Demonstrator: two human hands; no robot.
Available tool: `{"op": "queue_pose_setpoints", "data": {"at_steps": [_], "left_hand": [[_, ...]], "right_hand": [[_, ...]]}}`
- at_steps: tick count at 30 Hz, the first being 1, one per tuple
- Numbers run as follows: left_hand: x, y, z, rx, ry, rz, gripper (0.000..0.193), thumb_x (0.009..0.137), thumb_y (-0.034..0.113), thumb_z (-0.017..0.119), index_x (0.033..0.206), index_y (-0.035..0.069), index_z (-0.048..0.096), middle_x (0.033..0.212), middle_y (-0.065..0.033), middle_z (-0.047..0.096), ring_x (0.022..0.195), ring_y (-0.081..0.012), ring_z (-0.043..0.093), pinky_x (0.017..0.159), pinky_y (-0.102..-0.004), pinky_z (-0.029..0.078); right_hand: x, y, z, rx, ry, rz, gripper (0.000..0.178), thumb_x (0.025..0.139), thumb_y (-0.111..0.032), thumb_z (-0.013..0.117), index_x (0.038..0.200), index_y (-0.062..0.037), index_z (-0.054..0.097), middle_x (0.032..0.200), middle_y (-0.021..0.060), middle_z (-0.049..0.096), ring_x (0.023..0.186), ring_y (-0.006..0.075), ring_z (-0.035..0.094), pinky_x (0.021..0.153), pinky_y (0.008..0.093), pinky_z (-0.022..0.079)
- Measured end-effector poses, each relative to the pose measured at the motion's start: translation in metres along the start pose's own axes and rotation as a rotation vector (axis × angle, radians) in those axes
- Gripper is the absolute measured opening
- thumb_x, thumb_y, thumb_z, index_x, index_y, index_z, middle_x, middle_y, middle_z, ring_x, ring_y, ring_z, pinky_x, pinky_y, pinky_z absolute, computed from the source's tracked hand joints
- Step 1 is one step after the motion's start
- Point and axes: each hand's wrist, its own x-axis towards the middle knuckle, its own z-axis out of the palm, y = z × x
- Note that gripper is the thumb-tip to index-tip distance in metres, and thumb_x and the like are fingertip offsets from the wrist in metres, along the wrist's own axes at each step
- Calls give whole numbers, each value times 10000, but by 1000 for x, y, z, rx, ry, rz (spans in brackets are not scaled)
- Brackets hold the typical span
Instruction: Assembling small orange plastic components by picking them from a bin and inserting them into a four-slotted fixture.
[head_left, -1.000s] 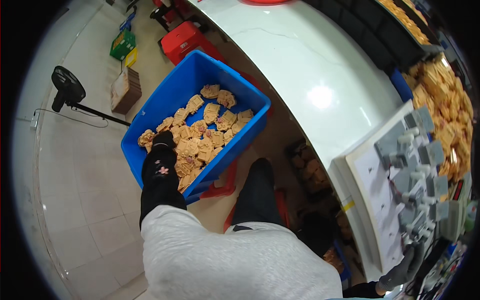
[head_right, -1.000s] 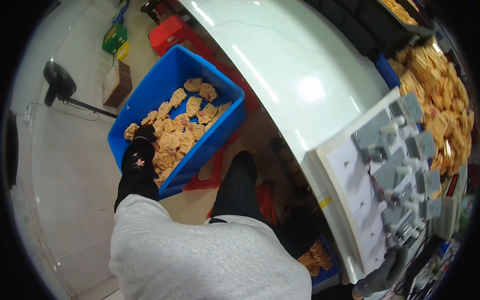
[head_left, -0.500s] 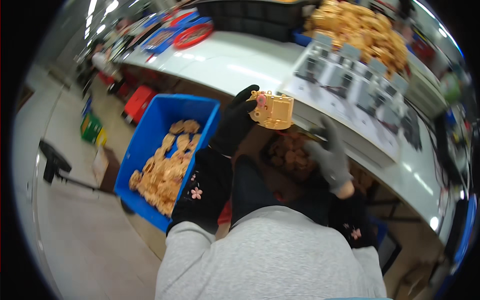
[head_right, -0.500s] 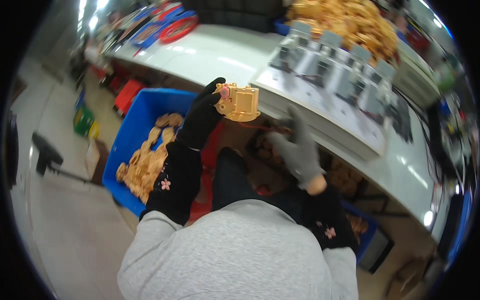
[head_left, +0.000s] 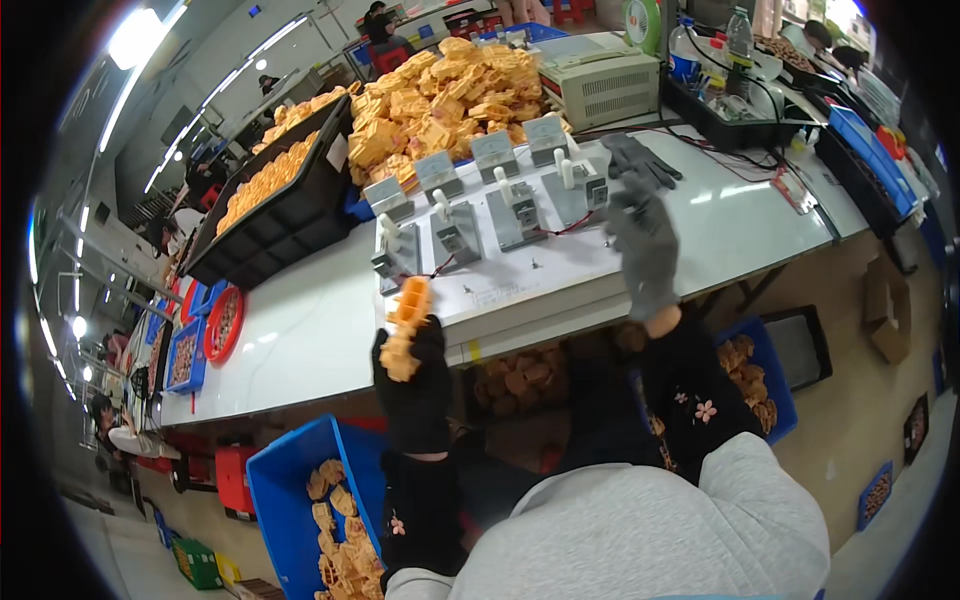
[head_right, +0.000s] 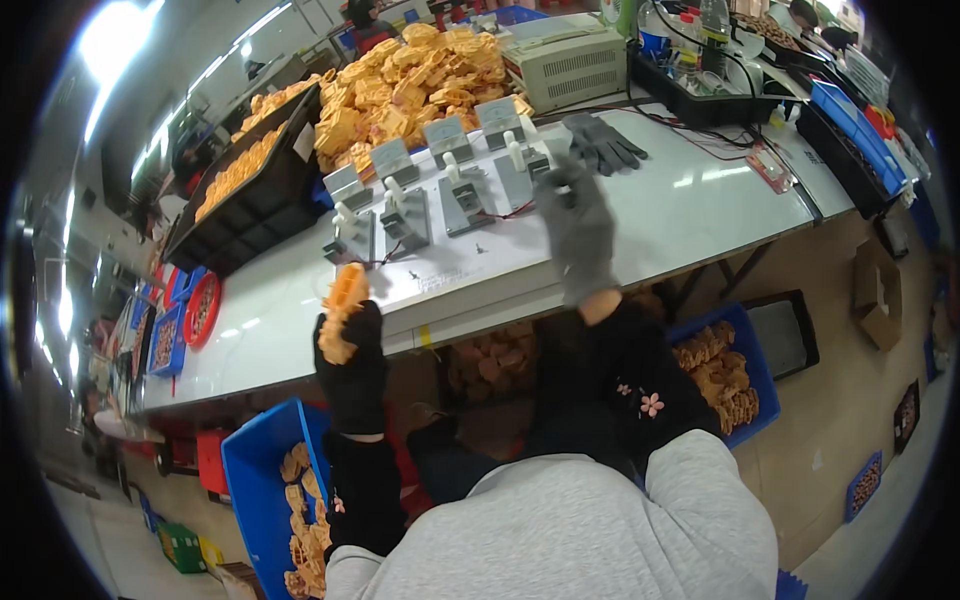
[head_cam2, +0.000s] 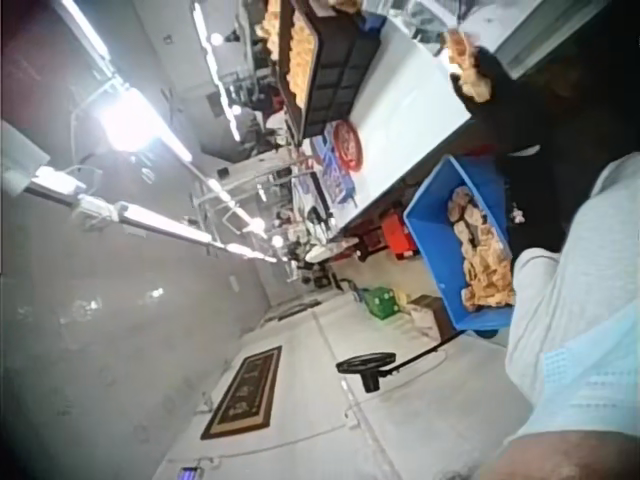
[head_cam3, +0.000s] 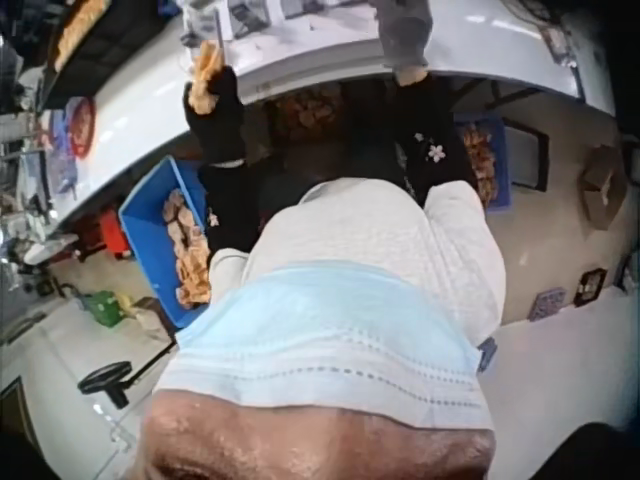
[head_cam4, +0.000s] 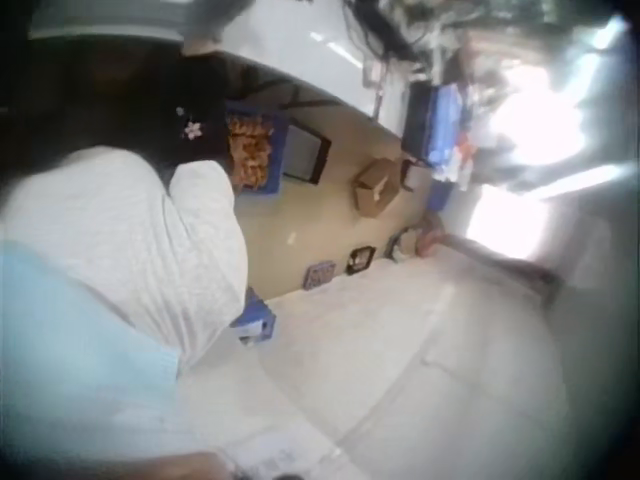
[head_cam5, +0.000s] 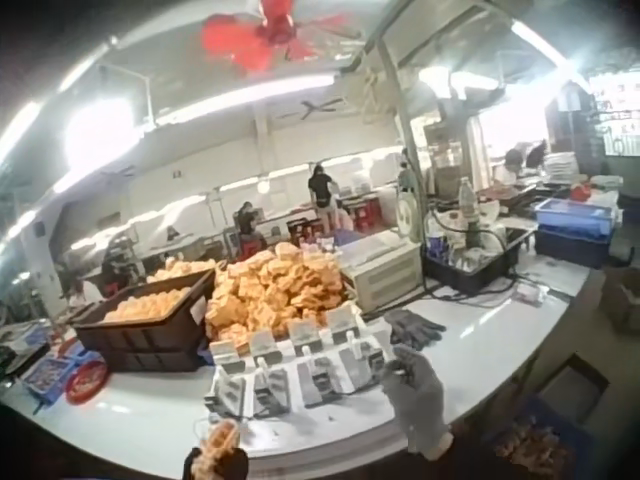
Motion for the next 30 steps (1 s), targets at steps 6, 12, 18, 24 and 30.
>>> {"op": "queue_pose_setpoints", "data": {"at_steps": [6, 12, 18, 24, 30], "left_hand": [[68, 32, 20, -116, 188, 262, 335, 851, 134, 506, 1133, -36, 446, 1067, -162, 522, 919, -230, 538, 772, -287, 463], [147, 69, 70, -626, -198, 326, 480, 897, 262, 476, 1305, 44, 345, 1151, -88, 494, 1039, -170, 494, 896, -291, 392], [217, 80, 154, -1, -107, 473, 497, 787, 311, 600, 1198, 76, 451, 1023, -256, 516, 941, -364, 538, 811, -401, 430], [215, 107, 173, 355, -205, 321, 481, 777, 336, 580, 1180, 94, 475, 997, -248, 526, 912, -375, 542, 809, -409, 437], [218, 79, 218, 544, -312, 483, 446, 810, 333, 524, 1203, 132, 453, 1071, -205, 514, 914, -358, 540, 758, -408, 456]], "right_hand": [[38, 47, 2, -943, -1, -439, 248, 701, -184, 650, 936, -147, 578, 854, 83, 546, 664, 256, 583, 583, 340, 478], [39, 49, 4, -767, 49, -465, 135, 663, -101, 636, 790, -104, 592, 733, 72, 548, 584, 236, 571, 528, 317, 461], [40, 46, 3, -562, -16, -401, 116, 628, -67, 630, 735, -80, 585, 696, 67, 552, 540, 209, 561, 511, 293, 452], [42, 49, 4, -588, 0, -447, 118, 626, -66, 630, 729, -79, 574, 707, 72, 553, 546, 219, 563, 507, 294, 449], [47, 57, -14, -657, 16, -442, 112, 627, -66, 633, 717, -84, 569, 705, 67, 549, 547, 220, 562, 504, 303, 447]]}}
